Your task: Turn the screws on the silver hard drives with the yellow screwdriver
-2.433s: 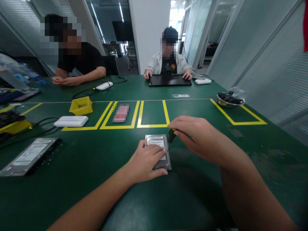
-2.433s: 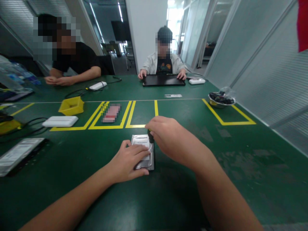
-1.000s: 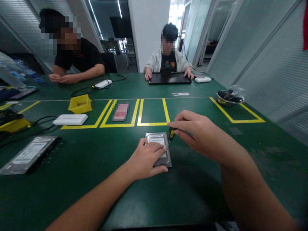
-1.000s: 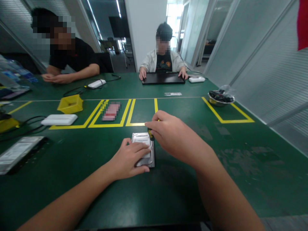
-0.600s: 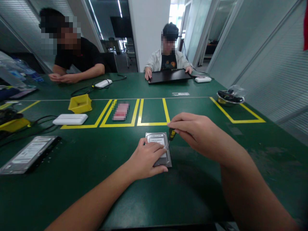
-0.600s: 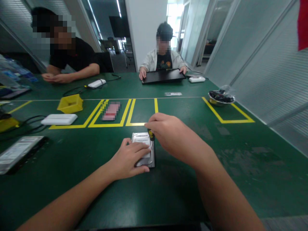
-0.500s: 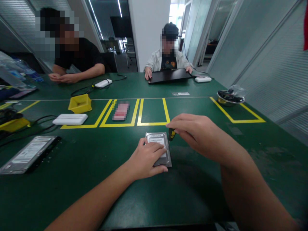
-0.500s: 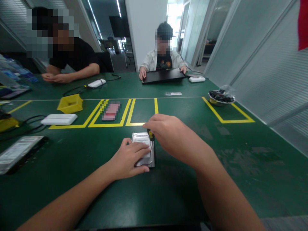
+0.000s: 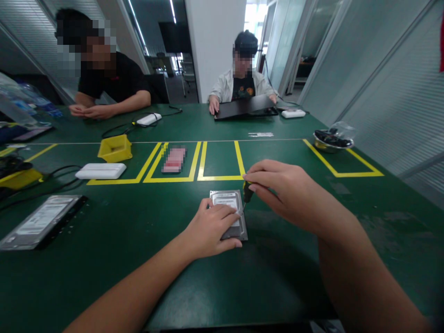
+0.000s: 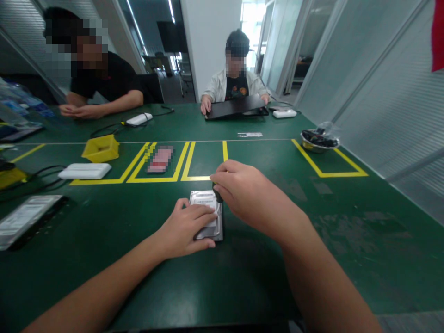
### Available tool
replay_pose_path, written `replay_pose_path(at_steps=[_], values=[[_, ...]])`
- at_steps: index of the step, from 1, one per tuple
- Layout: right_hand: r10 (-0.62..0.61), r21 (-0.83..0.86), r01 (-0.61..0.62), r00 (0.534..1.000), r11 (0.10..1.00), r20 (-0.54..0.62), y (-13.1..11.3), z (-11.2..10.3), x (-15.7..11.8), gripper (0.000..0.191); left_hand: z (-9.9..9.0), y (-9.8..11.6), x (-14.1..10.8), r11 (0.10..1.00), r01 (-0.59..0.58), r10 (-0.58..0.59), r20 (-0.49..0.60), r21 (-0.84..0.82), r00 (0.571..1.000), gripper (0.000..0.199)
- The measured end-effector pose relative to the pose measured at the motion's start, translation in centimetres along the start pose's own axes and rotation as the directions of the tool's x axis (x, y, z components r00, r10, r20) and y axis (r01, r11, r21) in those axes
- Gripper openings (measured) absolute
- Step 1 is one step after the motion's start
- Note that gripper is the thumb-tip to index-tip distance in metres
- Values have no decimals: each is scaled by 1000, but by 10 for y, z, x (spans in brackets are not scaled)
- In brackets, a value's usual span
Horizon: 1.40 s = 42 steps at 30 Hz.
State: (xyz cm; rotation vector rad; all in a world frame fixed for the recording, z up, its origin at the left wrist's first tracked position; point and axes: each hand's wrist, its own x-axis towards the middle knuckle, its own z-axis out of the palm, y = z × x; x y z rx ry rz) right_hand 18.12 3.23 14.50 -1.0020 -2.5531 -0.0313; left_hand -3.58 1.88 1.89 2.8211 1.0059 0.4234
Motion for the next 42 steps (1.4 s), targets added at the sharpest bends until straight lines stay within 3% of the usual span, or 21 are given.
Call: replay_pose_path(at_steps=[12,22,30,37,42], values=[[-16,27,16,1000,1000,-17,3,2,-2,26,2,0,0,1000,-2,2,-3,-13,1000,59],[105,10,-106,992,994,74,-1,0,-4,23,1,0,0,1000,3,-2,5,-12,1000,59],[35,30,-37,997,999,64,-1,-1,-1,22,1,0,0,1000,4,-4,4,-21,1000,58],[61,69,-69,992,995,107,-2,-4,-1,25,0,0,0,1000,2,-2,2,-29,1000,59],[42,62,-46,997,997,64,-2,-3,-3,22,0,1,0,1000,-2,2,5,-14,1000,59]])
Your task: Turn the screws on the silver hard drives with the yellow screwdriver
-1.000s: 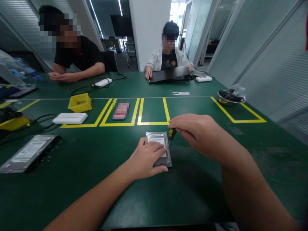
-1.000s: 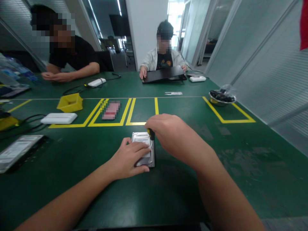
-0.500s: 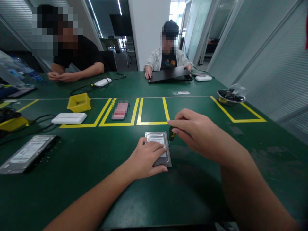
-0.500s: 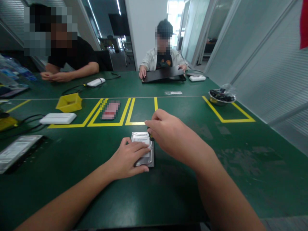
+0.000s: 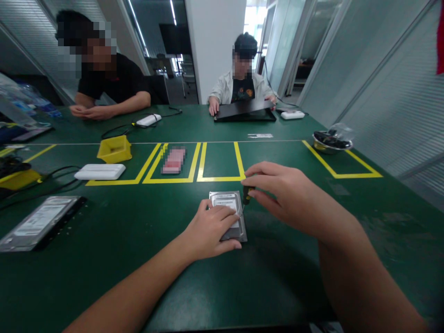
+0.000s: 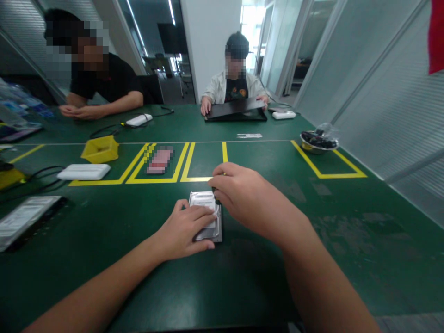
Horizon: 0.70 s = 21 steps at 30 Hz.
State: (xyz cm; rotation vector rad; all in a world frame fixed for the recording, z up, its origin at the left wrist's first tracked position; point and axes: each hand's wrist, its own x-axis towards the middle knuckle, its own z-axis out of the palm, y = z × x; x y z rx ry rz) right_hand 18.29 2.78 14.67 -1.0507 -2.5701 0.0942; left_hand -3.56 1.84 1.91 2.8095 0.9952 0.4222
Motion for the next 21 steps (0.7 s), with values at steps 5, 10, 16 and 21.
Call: replay_pose_path(at_steps=[5,10,16,21], values=[[-11,-26,12,1000,1000,11,1,2,-2,23,0,0,0,1000,-2,2,-4,3,1000,59],[3,-79,-2,1000,997,11,1,2,1,20,0,0,0,1000,3,-3,-3,-3,1000,60],[-46,-40,46,999,998,-3,0,-2,2,17,-1,0,0,1000,3,-3,-6,-4,1000,59],[-18,0,18,1000,1000,6,1,-1,-1,26,1,-1,0,1000,-1,1,-9,0,1000,59]])
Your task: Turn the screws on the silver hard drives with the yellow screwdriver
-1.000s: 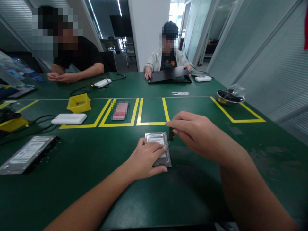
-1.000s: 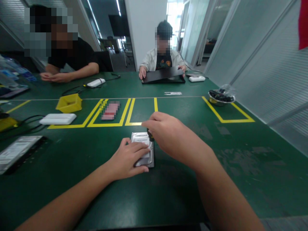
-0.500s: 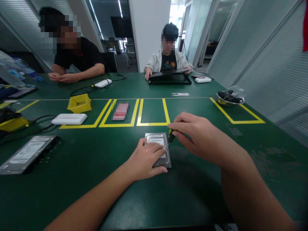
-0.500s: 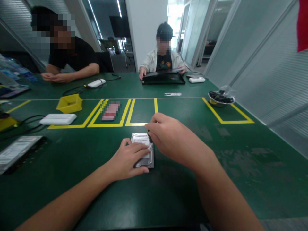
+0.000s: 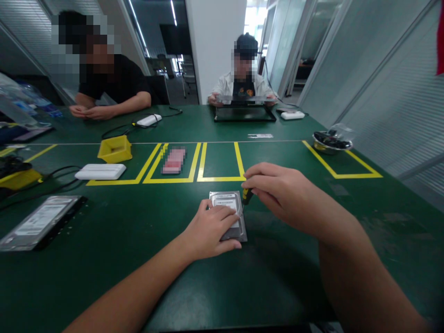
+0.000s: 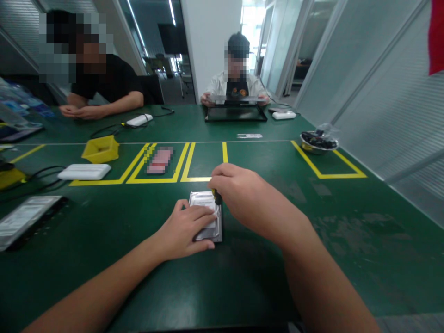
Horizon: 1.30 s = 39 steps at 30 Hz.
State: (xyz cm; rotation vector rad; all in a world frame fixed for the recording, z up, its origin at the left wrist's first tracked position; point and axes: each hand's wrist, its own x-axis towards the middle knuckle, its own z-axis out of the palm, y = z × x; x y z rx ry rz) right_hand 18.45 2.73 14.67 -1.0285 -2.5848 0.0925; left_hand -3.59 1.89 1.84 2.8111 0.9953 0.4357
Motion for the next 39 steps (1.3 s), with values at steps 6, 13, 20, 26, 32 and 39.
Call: replay_pose_path(at_steps=[6,13,20,26,32,39], values=[[-17,-4,17,1000,1000,-16,2,3,0,31,0,0,0,1000,6,-6,12,0,1000,59],[46,-46,-45,999,998,21,1,1,2,24,-1,0,0,1000,2,-2,2,-13,1000,59],[42,-24,-41,999,999,35,1,0,2,22,0,0,0,1000,4,-4,8,-2,1000,59],[-20,-1,20,1000,1000,-13,4,3,1,30,0,0,-1,1000,7,-7,12,-7,1000,59],[29,-18,-29,1000,999,6,4,2,0,32,0,0,-1,1000,5,-5,13,-12,1000,58],[43,-22,-42,999,999,25,1,2,-1,31,1,0,0,1000,0,0,17,-6,1000,58]])
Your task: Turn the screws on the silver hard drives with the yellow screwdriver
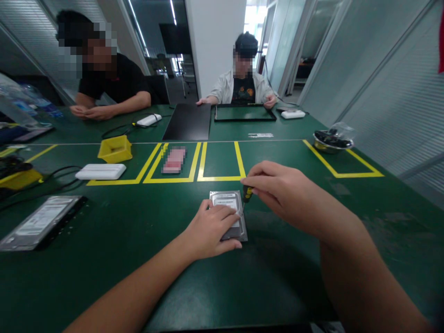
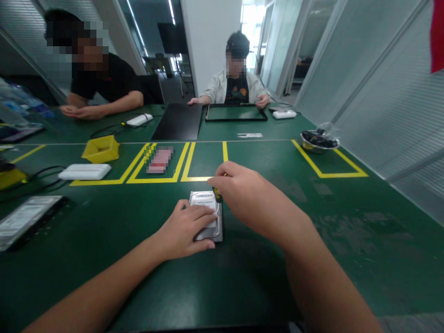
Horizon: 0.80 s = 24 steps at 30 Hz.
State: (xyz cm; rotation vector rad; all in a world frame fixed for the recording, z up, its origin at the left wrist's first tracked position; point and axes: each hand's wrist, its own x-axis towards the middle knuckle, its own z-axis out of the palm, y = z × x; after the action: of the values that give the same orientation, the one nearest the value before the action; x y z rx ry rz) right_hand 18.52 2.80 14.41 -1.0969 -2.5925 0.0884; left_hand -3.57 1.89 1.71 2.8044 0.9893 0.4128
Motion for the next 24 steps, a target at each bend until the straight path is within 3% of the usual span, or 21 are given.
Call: replay_pose_path(at_steps=[24], values=[[-41,32,41,999,999,-15,0,-2,1,26,1,-1,2,999,-38,39,13,-20,999,58]])
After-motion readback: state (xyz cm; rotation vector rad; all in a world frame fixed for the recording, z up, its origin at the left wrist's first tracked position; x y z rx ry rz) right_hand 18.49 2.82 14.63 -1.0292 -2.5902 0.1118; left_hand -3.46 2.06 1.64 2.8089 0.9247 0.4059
